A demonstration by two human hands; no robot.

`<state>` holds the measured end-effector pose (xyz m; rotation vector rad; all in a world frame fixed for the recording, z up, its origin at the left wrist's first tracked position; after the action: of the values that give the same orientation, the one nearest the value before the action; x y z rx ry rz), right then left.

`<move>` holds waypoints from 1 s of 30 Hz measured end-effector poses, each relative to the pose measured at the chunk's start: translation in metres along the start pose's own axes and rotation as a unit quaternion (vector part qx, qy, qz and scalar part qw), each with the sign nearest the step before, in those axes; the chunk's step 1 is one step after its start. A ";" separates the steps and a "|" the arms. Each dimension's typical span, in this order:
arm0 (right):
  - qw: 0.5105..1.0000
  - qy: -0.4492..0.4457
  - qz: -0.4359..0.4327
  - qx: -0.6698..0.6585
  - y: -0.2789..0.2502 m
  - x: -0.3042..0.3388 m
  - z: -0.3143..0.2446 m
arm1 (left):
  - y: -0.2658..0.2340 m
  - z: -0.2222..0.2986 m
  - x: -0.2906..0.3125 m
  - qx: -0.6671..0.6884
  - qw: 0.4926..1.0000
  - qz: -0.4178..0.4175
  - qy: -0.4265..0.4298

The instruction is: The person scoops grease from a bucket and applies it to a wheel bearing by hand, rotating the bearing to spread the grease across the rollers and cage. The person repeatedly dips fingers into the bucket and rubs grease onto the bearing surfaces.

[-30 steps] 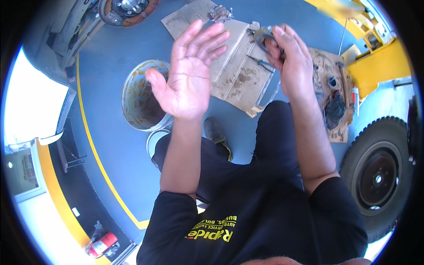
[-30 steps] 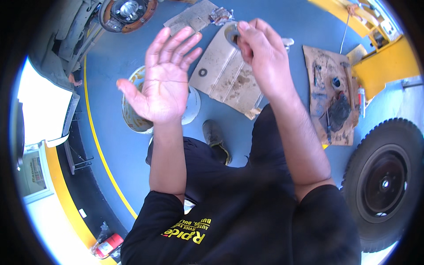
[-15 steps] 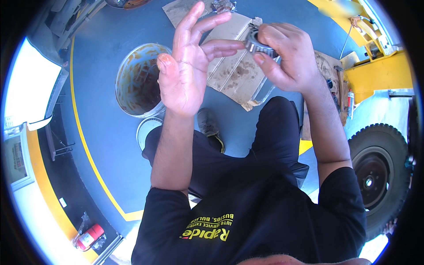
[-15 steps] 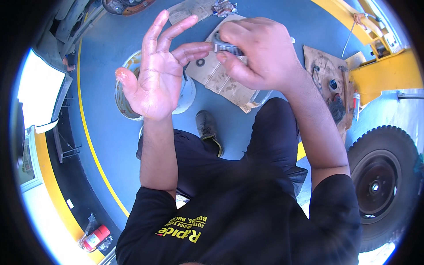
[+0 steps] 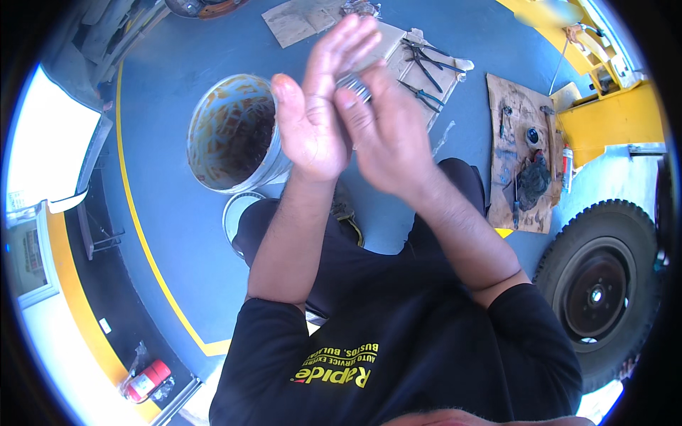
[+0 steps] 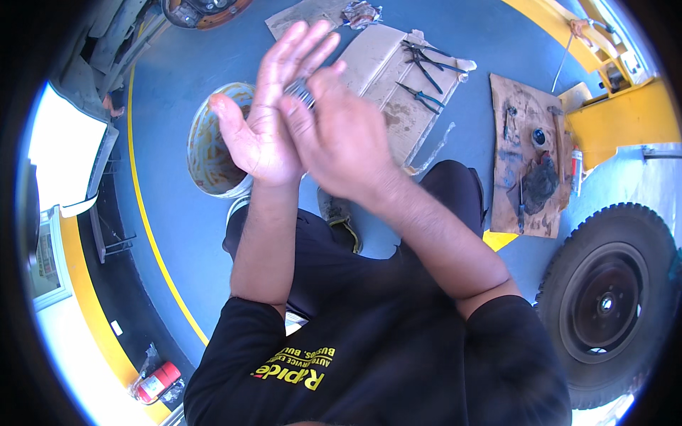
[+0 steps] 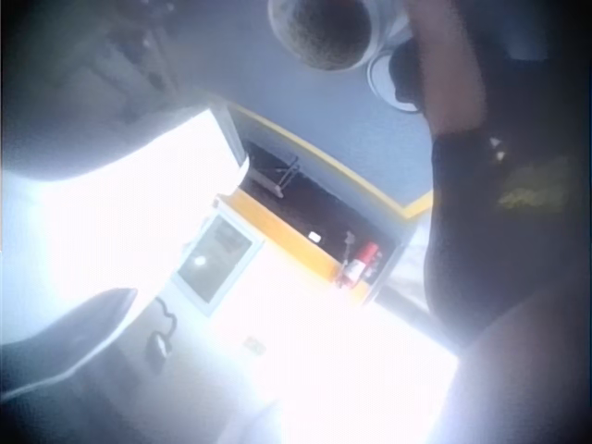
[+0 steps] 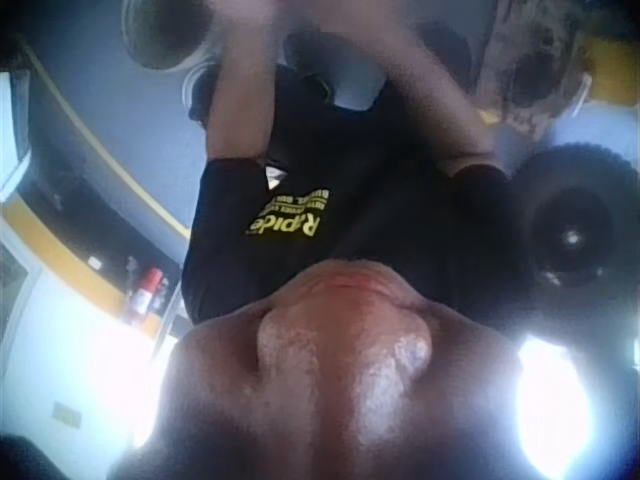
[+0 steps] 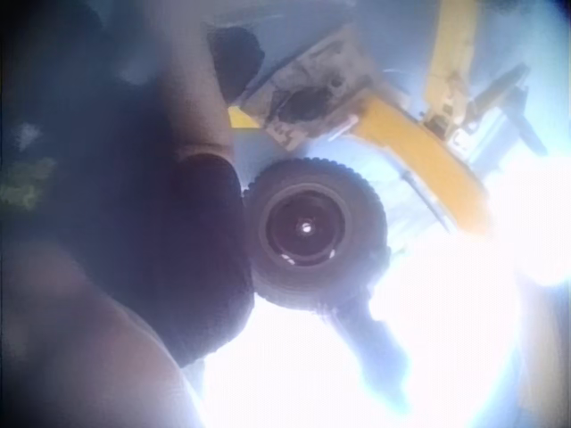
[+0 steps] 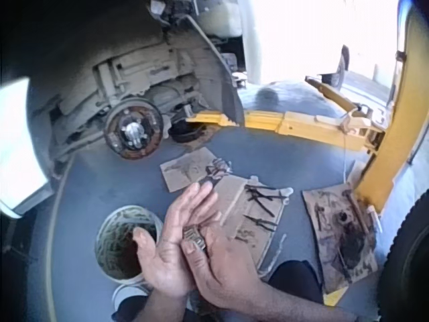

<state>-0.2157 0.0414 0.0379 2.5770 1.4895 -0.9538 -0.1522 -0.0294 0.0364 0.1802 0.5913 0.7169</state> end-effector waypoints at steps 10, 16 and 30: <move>0.980 0.044 -0.169 -0.092 0.009 0.011 -0.008 | -0.013 0.001 -0.003 0.103 0.993 0.046 0.016; 0.999 -0.032 -0.037 0.025 -0.062 -0.019 0.004 | 0.005 0.010 -0.003 -0.008 1.000 -0.017 -0.011; 0.955 -0.099 -0.146 0.241 -0.086 -0.029 0.034 | 0.005 0.031 -0.004 0.061 0.998 -0.030 0.015</move>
<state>-0.3109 0.0549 0.0486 2.4708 1.7942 -1.7510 -0.1398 -0.0263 0.0653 0.2639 0.6668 0.6274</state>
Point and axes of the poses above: each hand's wrist, its own x-axis away from the middle knuckle, its own y-axis out of the palm, z = x × y, the point moved 10 cm from there along -x, towards the middle knuckle, and after that the axes turned 2 degrees about x, right-handed, at the moved point
